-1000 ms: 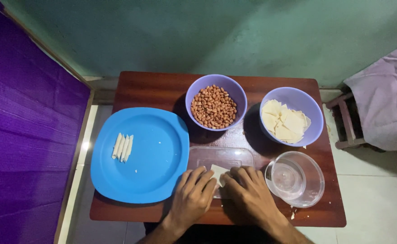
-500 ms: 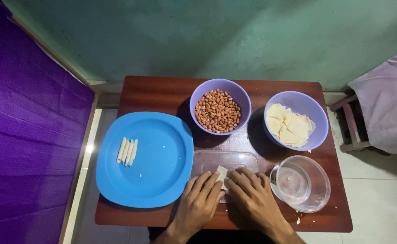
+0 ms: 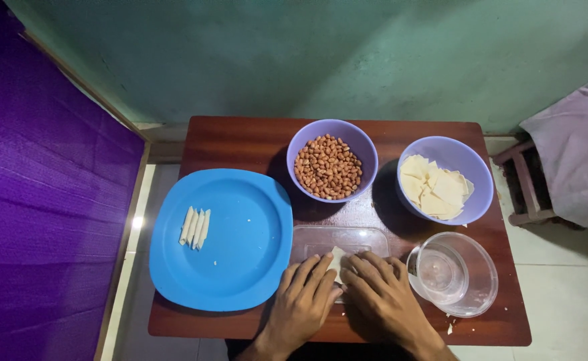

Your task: The person rolls a thin sheet of dough into a cylindrical shape by hand and places it on a blue plate. They then take another sheet of dough, place it on a clear plastic container, and begin to fold it.

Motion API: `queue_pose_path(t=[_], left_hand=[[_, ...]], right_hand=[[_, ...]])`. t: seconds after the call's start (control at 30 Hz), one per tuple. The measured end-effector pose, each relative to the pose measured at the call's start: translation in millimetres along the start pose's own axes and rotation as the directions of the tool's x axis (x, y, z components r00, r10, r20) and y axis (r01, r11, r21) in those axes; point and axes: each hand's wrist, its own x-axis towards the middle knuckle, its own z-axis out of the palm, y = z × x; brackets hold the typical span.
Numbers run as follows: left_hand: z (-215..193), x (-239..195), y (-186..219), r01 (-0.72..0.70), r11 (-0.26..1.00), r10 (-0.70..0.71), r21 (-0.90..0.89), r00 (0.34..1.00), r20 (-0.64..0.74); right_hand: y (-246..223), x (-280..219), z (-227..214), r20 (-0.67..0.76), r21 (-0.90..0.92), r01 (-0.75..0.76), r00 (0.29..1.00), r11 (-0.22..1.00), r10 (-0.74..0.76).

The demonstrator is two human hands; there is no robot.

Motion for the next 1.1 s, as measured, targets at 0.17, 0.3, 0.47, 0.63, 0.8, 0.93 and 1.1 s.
queue_pose_path(t=[0.17, 0.3, 0.47, 0.63, 0.8, 0.93, 1.1], left_hand=[[1, -2, -1, -0.008, 1.0, 0.008, 0.004, 1.0, 0.008], [2, -3, -1, -0.002, 1.0, 0.002, 0.007, 1.0, 0.021], [3, -2, -2, -0.005, 1.0, 0.005, 0.018, 1.0, 0.015], [5, -6, -1, -0.01, 1.0, 0.01, -0.009, 0.999, 0.041], [4, -5, 0, 0.005, 0.999, -0.005, -0.035, 1.0, 0.002], [1, -3, 0, 0.001, 1.0, -0.001, -0.02, 1.0, 0.01], [4, -4, 0, -0.009, 1.0, 0.009, 0.002, 1.0, 0.018]], right_hand=[[-4, 7, -12, 0.033, 0.016, -0.021, 0.999, 1.0, 0.02], [0, -2, -4, 0.064, -0.063, 0.018, 0.998, 0.998, -0.014], [1, -1, -2, 0.079, -0.075, 0.041, 0.996, 0.996, -0.035], [3, -8, 1, 0.083, -0.126, 0.085, 0.994, 0.988, -0.075], [4, -9, -1, 0.088, -0.155, 0.063, 0.995, 0.986, -0.05], [4, -7, 0, 0.059, -0.11, 0.076, 0.996, 0.991, -0.069], [1, -2, -9, 0.045, -0.064, 0.04, 0.998, 0.997, -0.037]])
